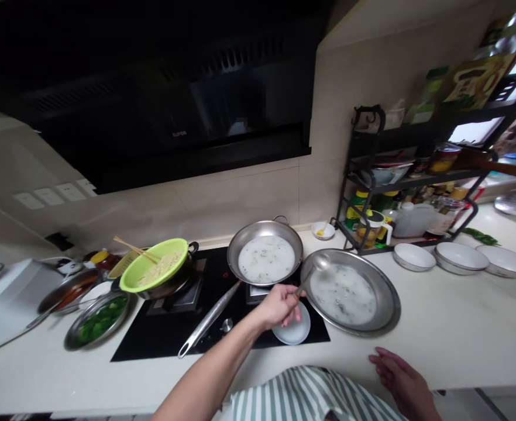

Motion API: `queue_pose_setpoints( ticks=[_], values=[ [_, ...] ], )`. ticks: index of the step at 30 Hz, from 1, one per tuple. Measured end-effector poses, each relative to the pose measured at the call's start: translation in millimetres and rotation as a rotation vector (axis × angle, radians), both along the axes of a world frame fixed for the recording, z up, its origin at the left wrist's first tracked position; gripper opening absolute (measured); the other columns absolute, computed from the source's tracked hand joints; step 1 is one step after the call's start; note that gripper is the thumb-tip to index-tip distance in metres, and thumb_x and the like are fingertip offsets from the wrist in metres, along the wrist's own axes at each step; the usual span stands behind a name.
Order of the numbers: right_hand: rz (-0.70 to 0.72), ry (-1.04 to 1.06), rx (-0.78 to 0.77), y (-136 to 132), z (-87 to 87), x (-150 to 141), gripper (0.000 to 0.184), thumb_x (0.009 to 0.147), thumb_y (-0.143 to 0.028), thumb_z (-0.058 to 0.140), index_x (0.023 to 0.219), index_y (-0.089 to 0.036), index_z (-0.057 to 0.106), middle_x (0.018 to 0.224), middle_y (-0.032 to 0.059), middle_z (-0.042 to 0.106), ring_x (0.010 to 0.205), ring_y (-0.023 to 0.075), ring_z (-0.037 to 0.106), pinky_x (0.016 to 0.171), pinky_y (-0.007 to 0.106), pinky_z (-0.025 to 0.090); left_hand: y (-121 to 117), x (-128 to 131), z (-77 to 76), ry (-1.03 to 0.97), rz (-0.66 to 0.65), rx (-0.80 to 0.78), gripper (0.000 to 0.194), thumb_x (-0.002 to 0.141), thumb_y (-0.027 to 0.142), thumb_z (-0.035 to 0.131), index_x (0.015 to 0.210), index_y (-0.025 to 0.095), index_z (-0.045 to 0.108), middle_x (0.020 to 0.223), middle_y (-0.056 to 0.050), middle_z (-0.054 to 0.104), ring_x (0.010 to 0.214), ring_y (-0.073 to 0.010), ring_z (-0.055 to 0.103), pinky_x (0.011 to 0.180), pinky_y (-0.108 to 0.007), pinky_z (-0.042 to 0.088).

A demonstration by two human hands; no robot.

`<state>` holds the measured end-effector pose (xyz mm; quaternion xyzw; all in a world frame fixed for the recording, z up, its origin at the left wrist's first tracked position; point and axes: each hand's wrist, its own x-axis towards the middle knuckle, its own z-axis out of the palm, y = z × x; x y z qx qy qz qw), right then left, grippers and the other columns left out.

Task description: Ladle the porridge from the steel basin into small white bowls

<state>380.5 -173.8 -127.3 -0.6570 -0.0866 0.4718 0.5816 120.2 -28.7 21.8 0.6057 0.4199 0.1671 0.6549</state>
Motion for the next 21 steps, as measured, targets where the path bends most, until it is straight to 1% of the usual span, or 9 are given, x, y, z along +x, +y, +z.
queue_pose_setpoints(
  ticks=[1,3,4,6,9,11,13,17,21],
  values=[
    [-0.010,0.031,-0.013,0.2,0.6,0.1,0.035,0.044,-0.031,0.078,0.075,-0.018,0.066,0.062,0.0060,0.072,0.049,0.0137,0.057,0.045,0.024,0.047,3.8,-6.5,6.8,-0.069,0.048,-0.040,0.036,0.085,0.025,0.044,0.115,0.007,0.055,0.054,0.001,0.059,0.028,-0.0055,0.034,0.033,-0.017,0.026],
    [-0.030,0.098,-0.041,0.5,2.2,-0.1,0.037,0.043,-0.028,0.079,0.076,-0.018,0.066,0.060,0.0045,0.071,0.049,0.0122,0.056,0.046,0.022,0.046,13.5,-21.9,17.7,-0.152,0.132,-0.072,0.038,0.082,0.026,0.050,0.113,0.005,0.056,0.054,0.000,0.060,0.027,-0.0044,0.033,0.031,-0.016,0.022],
    [-0.026,0.104,-0.042,0.7,3.0,-0.2,0.038,0.042,-0.028,0.079,0.076,-0.018,0.066,0.060,0.0041,0.070,0.049,0.0120,0.056,0.046,0.022,0.046,19.0,-30.2,21.2,-0.163,0.177,-0.071,0.038,0.081,0.025,0.051,0.113,0.005,0.056,0.053,0.000,0.061,0.027,-0.0042,0.033,0.031,-0.016,0.021],
    [-0.011,0.099,-0.037,1.1,4.2,-0.7,0.040,0.042,-0.028,0.080,0.078,-0.017,0.066,0.060,0.0045,0.070,0.050,0.0123,0.056,0.046,0.022,0.046,30.2,-46.9,23.8,-0.123,0.269,-0.062,0.035,0.082,0.021,0.050,0.111,0.004,0.056,0.052,0.000,0.061,0.027,-0.0043,0.033,0.030,-0.015,0.021],
    [-0.003,0.091,-0.024,2.1,4.6,-0.9,0.042,0.043,-0.030,0.081,0.080,-0.015,0.066,0.062,0.0062,0.071,0.050,0.0131,0.056,0.045,0.023,0.045,44.9,-68.1,18.9,0.038,0.372,-0.044,0.023,0.083,0.015,0.048,0.100,0.004,0.058,0.047,-0.001,0.060,0.027,-0.0047,0.034,0.030,-0.015,0.023],
    [0.000,0.080,-0.017,2.7,3.8,-0.5,0.041,0.043,-0.030,0.080,0.079,-0.015,0.066,0.063,0.0065,0.071,0.050,0.0139,0.057,0.045,0.024,0.046,52.4,-77.8,13.0,0.150,0.405,-0.045,0.012,0.084,0.013,0.049,0.088,0.006,0.059,0.045,-0.001,0.059,0.027,-0.0047,0.036,0.030,-0.015,0.024],
    [0.016,0.070,-0.016,3.0,1.9,0.2,0.040,0.043,-0.031,0.080,0.078,-0.016,0.066,0.064,0.0071,0.071,0.051,0.0153,0.058,0.046,0.026,0.047,58.3,-83.5,7.2,0.218,0.421,-0.047,0.009,0.084,0.011,0.050,0.077,0.009,0.056,0.045,-0.002,0.060,0.028,-0.0048,0.038,0.030,-0.015,0.023],
    [0.021,0.050,-0.005,2.9,-6.3,1.0,0.040,0.046,-0.033,0.080,0.080,-0.016,0.066,0.066,0.0070,0.071,0.052,0.0154,0.059,0.047,0.026,0.047,67.1,-83.8,0.3,0.239,0.439,-0.055,0.012,0.082,0.007,0.051,0.070,0.010,0.055,0.044,-0.003,0.059,0.027,-0.0047,0.037,0.030,-0.015,0.024],
    [-0.005,0.058,0.001,2.3,-14.7,0.8,0.040,0.045,-0.031,0.082,0.080,-0.018,0.066,0.061,0.0035,0.070,0.051,0.0140,0.057,0.045,0.024,0.045,72.4,-77.2,-1.1,0.153,0.438,-0.183,0.013,0.080,0.004,0.051,0.068,0.008,0.056,0.046,-0.005,0.060,0.028,-0.0039,0.036,0.030,-0.015,0.023]
  ],
)
